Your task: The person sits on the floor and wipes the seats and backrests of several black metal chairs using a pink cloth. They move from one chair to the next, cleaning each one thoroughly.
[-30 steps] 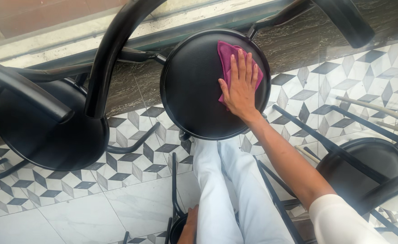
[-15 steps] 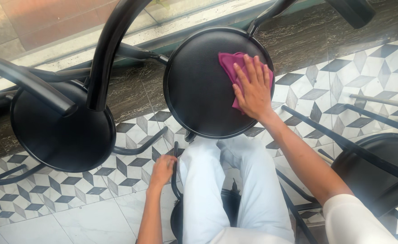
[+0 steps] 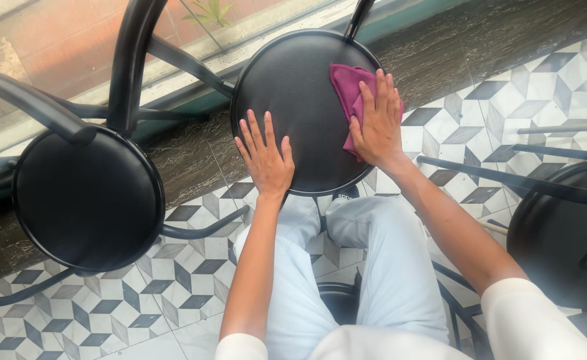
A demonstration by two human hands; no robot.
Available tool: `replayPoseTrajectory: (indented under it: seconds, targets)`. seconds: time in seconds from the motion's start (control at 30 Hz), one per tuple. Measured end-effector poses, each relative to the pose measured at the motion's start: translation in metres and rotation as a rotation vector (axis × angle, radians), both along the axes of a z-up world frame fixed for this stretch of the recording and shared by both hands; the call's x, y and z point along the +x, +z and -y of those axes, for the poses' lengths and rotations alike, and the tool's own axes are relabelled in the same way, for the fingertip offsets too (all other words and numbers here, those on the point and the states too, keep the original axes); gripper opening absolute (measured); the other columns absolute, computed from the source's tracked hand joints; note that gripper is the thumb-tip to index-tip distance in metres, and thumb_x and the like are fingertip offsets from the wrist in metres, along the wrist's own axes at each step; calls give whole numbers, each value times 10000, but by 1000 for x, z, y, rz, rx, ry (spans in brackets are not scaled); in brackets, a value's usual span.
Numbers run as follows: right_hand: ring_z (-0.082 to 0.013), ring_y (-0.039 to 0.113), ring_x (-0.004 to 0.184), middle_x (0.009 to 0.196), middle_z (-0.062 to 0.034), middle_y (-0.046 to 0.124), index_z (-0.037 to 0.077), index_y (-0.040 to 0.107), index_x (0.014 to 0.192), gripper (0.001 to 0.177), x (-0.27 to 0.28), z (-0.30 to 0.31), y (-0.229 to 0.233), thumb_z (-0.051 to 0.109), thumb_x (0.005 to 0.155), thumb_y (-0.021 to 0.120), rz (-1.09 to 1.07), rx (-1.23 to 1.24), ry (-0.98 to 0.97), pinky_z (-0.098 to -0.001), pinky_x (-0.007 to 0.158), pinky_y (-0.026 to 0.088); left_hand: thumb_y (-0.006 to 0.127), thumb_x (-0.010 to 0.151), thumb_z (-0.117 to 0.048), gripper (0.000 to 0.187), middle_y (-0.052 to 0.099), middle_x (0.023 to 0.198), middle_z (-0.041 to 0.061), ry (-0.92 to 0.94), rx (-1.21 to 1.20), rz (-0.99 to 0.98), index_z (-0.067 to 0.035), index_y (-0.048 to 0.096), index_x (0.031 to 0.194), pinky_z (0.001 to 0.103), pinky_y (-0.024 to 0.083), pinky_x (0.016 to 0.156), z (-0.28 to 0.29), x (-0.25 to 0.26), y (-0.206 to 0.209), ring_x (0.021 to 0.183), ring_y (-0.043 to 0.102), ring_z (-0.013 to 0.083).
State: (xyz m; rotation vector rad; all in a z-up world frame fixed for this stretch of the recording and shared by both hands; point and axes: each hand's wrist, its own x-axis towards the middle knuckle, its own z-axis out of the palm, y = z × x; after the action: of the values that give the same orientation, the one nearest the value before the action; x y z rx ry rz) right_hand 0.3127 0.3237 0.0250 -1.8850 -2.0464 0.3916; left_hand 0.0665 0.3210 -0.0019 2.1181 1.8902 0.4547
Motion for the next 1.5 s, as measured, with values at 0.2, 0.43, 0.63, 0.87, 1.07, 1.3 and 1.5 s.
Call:
replayPoseTrajectory:
  seconds: [0.2,0.43,0.63,0.87,1.07,1.3,1.5]
  targets:
    - [-390,167,1583,1684,-220,223,113,379,1601,680,-46,51,2,332,1001,612,-28,25,201,-510,1291,120,536,1002,-315,678,138,1722,163,67,3,-14,-128,308,1612,607,81,1282,4,5,-8,1602,98,393]
    - [-421,150,1589,1700,-242,189,117,356,1633,679,-3,8,-7,328,1038,608,13,-44,17,-547,1290,124,480,1018,-383,705,118,1725,156,104,30,-44,-134,263,1641,603,67,1288,3,10,-9,1602,89,382]
    - [-488,135,1588,1715,-237,168,150,325,1672,686,-1,-26,-29,333,1080,618,36,-48,-184,-620,1258,117,484,997,-413,720,123,1723,134,127,-4,-49,-192,248,1641,617,67,1285,2,9,-10,1603,87,369]
    - [-509,430,1319,1679,-239,172,266,368,1608,692,-19,-2,-15,386,996,669,-206,-137,-378,-567,1107,379,487,1023,-417,700,129,1727,132,83,23,-42,-190,263,1646,626,77,1287,4,-10,-10,1605,96,370]
    - [-480,385,1417,1680,-215,222,240,411,1610,641,-38,-5,-33,353,1031,661,-156,-15,-267,-587,1166,318,472,1030,-427,679,135,1728,101,65,-5,-74,-221,274,1646,608,81,1286,-3,-47,-9,1602,99,354]
    - [-506,164,1577,1727,-261,149,40,342,1668,680,-49,-4,-19,269,1086,608,113,125,-28,-616,1259,146,462,1030,-440,677,152,1726,102,98,36,-84,-222,273,1643,609,83,1289,1,-41,-18,1604,108,350]
    - [-446,269,1502,1614,-268,310,80,480,1513,639,-66,24,5,111,886,602,-119,-56,335,-542,1244,198,512,1049,-459,621,319,1607,116,121,79,-131,-227,351,1602,616,189,1253,6,-35,-25,1529,265,324]
